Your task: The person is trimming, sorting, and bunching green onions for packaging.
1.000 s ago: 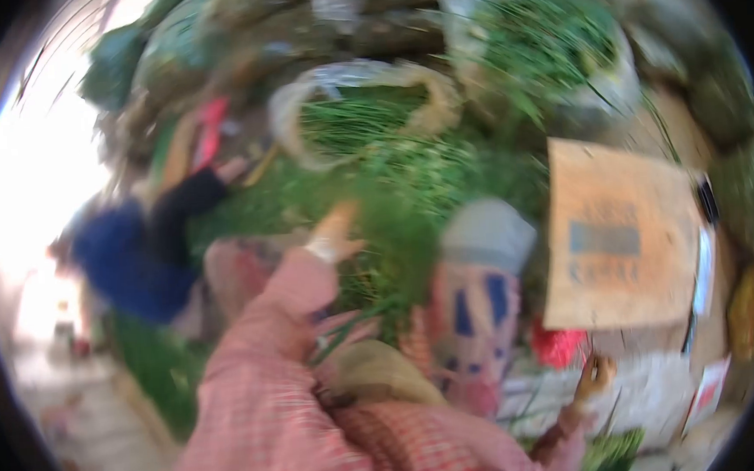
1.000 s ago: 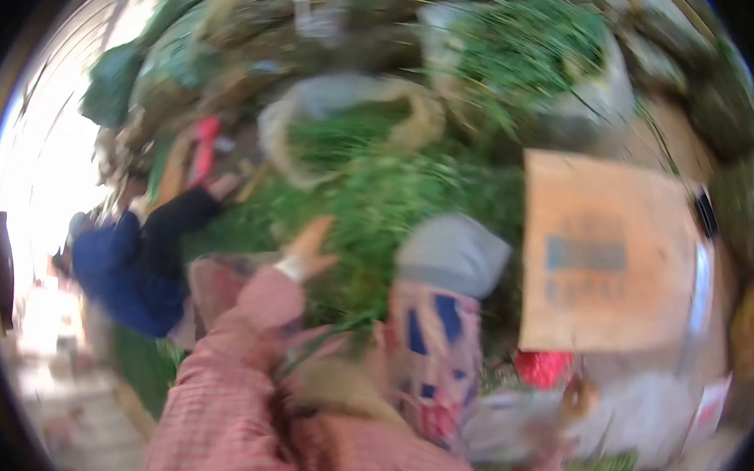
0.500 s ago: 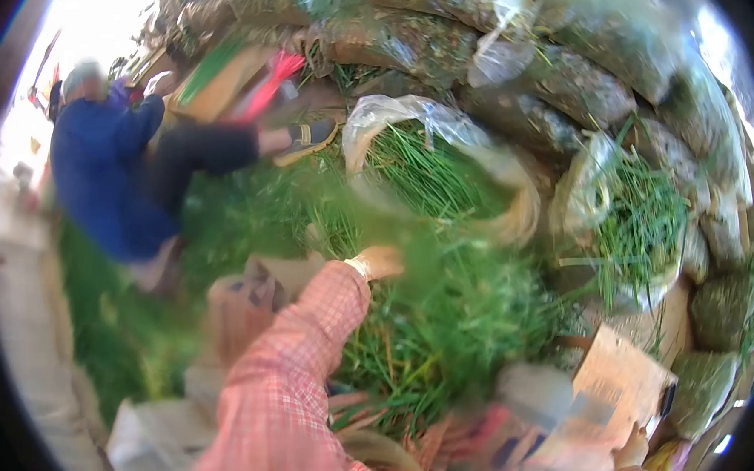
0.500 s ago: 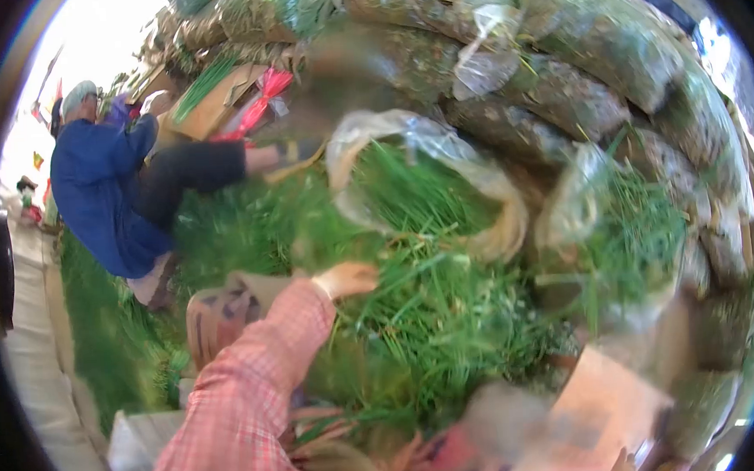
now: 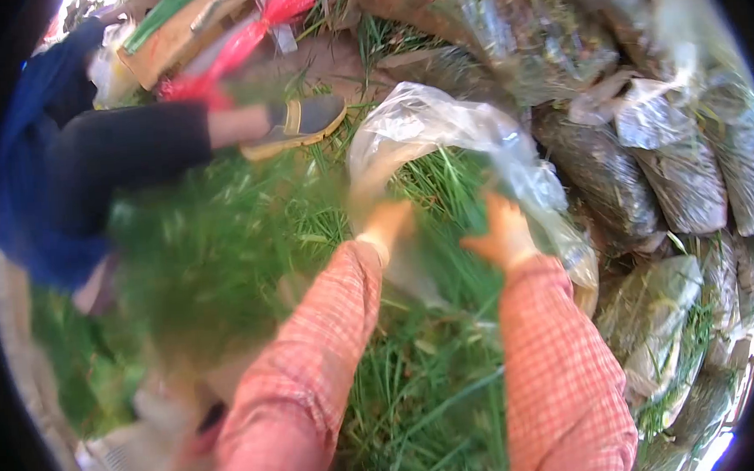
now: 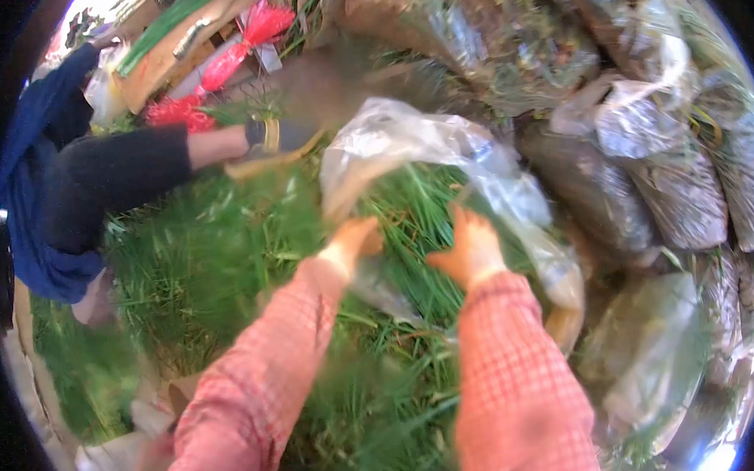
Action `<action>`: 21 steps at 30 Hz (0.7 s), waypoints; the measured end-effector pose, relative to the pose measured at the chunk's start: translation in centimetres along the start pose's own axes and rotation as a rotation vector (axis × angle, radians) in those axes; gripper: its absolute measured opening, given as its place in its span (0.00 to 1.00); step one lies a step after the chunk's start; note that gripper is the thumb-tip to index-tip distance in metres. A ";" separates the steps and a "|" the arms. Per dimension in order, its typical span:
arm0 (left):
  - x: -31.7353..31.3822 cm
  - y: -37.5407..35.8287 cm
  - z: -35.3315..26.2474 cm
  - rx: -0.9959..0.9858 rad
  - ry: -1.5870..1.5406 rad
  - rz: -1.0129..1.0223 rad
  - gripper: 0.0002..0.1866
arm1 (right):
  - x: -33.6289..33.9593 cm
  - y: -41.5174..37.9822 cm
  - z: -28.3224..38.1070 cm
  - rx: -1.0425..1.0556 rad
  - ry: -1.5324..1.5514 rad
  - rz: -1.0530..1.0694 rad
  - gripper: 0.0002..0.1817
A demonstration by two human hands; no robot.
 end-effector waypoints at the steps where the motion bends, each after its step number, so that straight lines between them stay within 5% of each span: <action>1: 0.0 0.7 -2.1 0.060 -0.208 -0.057 0.04 | -1.5 3.0 0.8 0.026 -0.076 -0.104 0.50; 3: 0.9 4.5 -3.6 -0.333 -0.117 -0.013 0.05 | -4.4 7.7 1.1 0.042 -0.081 -0.141 0.53; 5: 2.5 7.6 -5.6 -0.371 -0.206 0.219 0.08 | -6.1 10.7 1.3 0.008 0.049 -0.025 0.53; 7: 3.5 8.4 -7.6 -0.297 -0.155 0.188 0.12 | -7.7 10.2 3.2 0.020 -0.085 -0.097 0.56; 13: 4.5 6.6 -9.0 -0.729 0.114 0.151 0.17 | -9.9 7.8 6.1 0.044 -0.179 -0.238 0.55; 15: 7.6 6.2 -6.4 -0.760 0.242 0.153 0.21 | -10.7 8.4 5.2 -0.015 -0.119 -0.208 0.48; 18: 6.2 0.0 -5.9 -0.393 -0.221 0.086 0.24 | -9.8 7.0 5.7 -0.055 -0.007 -0.234 0.39; 20: 5.2 -2.1 -2.8 -0.459 -0.238 0.095 0.29 | -9.0 4.8 6.7 -0.141 0.046 -0.140 0.38; 21: 4.6 -3.0 -0.6 -0.486 -0.270 0.071 0.31 | -9.6 3.4 6.6 -0.020 0.034 -0.270 0.34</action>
Point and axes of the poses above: each hand's wrist, its own y-axis towards the middle knuckle, its own x-axis out of the back of the hand, z = x × y, the point moved 1 cm from there along y, towards the middle knuckle, and after that the axes turned 4 degrees about -y, right-handed, at the moved point
